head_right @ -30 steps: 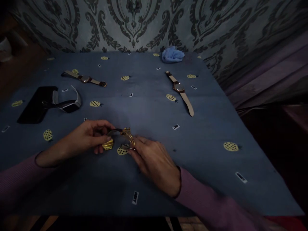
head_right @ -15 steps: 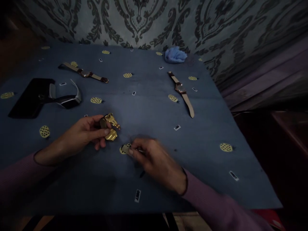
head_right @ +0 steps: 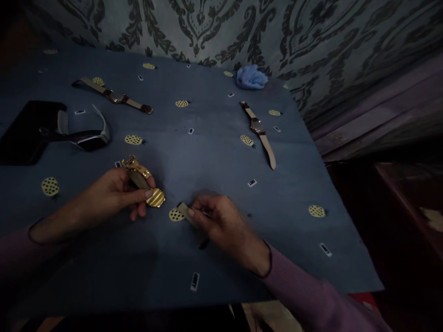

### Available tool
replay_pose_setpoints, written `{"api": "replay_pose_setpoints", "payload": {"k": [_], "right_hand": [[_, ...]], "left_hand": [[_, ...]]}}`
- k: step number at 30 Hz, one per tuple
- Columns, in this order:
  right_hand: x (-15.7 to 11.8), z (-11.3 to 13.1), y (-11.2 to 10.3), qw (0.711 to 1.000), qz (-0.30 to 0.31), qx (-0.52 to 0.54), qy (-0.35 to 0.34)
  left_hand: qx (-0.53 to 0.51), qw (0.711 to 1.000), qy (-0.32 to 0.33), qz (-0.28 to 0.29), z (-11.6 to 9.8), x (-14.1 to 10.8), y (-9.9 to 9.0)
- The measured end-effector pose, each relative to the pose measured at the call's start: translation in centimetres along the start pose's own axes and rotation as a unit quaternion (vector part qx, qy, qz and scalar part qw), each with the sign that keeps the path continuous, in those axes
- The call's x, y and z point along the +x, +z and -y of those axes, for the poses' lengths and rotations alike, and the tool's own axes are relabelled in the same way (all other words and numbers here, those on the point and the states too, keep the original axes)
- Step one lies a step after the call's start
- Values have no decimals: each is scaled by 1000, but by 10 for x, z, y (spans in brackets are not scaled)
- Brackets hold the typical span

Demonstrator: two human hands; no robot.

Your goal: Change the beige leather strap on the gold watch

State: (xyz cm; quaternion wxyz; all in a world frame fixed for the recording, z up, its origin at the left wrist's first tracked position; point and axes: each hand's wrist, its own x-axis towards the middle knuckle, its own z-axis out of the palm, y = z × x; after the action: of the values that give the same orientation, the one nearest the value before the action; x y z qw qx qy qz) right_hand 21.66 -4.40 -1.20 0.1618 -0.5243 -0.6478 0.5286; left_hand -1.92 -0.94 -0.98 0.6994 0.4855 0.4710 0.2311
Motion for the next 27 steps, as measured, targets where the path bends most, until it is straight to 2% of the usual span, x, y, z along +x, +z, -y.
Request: {"api": "replay_pose_setpoints", "payload": {"k": [5,13,18,21,23,24,25,26,27], "right_hand": [[0,-2,0,1000,7,-2,-3],[1,0,0,1000,15,16,6],[0,-1,-1,999,21,23,14],[0,-2,-1,999,25,26,20],[1,-2,-1,999,28,32,22],[1,-2,-1,999,30,34,21],[2,-2,-1,999,31,36,18],[2,-2,-1,999,31,36,16],[2,-3,-1,999,30,36,14]], "left_hand": [[6,999,-21,29,7,-9,4],[3,1000,-24,7,4,-7,8],[38,999,-9,-26,4,-7,1],[110,992,-3,-63,3,-16,-3],[234,963,31,-131,4,-27,-1],[327,923,66,-194,5,-34,2],[411,867,113,-259,8,-41,7],[483,817,142,-283,11,-47,12],[543,760,204,-292,15,-52,19]]}}
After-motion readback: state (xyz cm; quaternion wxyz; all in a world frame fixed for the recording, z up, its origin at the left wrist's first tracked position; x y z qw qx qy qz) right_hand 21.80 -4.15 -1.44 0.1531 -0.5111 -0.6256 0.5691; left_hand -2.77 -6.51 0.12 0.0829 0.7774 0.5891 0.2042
